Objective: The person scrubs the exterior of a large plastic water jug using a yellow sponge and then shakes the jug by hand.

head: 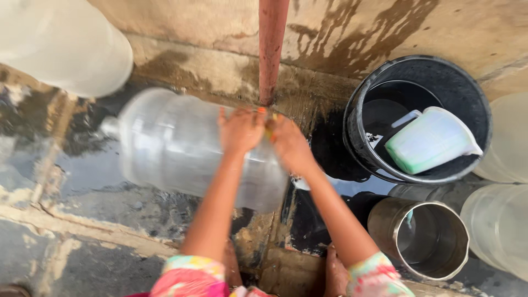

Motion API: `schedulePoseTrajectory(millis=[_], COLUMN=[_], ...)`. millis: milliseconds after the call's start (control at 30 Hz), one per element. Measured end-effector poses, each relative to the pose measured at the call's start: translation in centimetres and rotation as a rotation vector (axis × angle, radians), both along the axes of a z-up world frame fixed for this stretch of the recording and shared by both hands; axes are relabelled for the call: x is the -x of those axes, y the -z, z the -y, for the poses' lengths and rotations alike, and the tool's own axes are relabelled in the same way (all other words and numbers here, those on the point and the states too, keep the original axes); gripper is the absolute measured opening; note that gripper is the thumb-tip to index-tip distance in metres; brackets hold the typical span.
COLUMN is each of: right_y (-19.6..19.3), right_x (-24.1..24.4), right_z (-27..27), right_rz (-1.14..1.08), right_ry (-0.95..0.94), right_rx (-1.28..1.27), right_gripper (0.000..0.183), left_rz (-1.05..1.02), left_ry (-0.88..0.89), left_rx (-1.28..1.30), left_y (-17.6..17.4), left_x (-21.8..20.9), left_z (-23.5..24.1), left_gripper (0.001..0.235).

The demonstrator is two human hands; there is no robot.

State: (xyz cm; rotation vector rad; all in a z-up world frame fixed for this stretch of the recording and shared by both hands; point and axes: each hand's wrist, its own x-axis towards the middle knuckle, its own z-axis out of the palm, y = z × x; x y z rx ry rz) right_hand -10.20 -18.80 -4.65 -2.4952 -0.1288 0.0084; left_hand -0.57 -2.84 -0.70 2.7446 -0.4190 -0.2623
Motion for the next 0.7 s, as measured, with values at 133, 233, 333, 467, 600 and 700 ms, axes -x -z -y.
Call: schedulePoseTrajectory(millis=[133, 233, 333, 467, 600, 700], right_y=[-7.1, -8.2, -8.0, -7.9, -8.0, -7.9], right_x=[8.0, 9.6, 10.5, 10.2, 6.9, 2.5], right_z=[-6.1, -5.0, -3.9, -2.4, -1.6, -3.0], right_rz=[0.245, 0.307, 0.327, 0.354, 0.303, 0.12], right_ry=[0.146, 0.202, 0.186, 0.09, 0.086, 0.217], right_rx=[0.546, 0.506, 0.48, 0.494, 0.465, 0.384], right_gripper=[0.067, 0.075, 0.077, 0.078, 0.08, 0.077], left_rz=[-0.002, -0.006, 0.214, 0.038, 0.19, 0.163], left_ry=[-0.085, -0.045, -0.075, -0.453, -0.597, -0.631], left_rx=[-0.023, 0.182, 0.377, 0.108, 0.114, 0.309], left_y=[-0.2, -1.2, -2.2, -2.3, 1.4, 3.1], left_x=[2.0, 4.3, 5.3, 4.0, 8.0, 9.4], left_z=[5.8, 6.4, 2.2, -11.6, -19.0, -20.2], left_gripper=[0.068, 0.053, 0.031, 0.039, 0.051, 0.048])
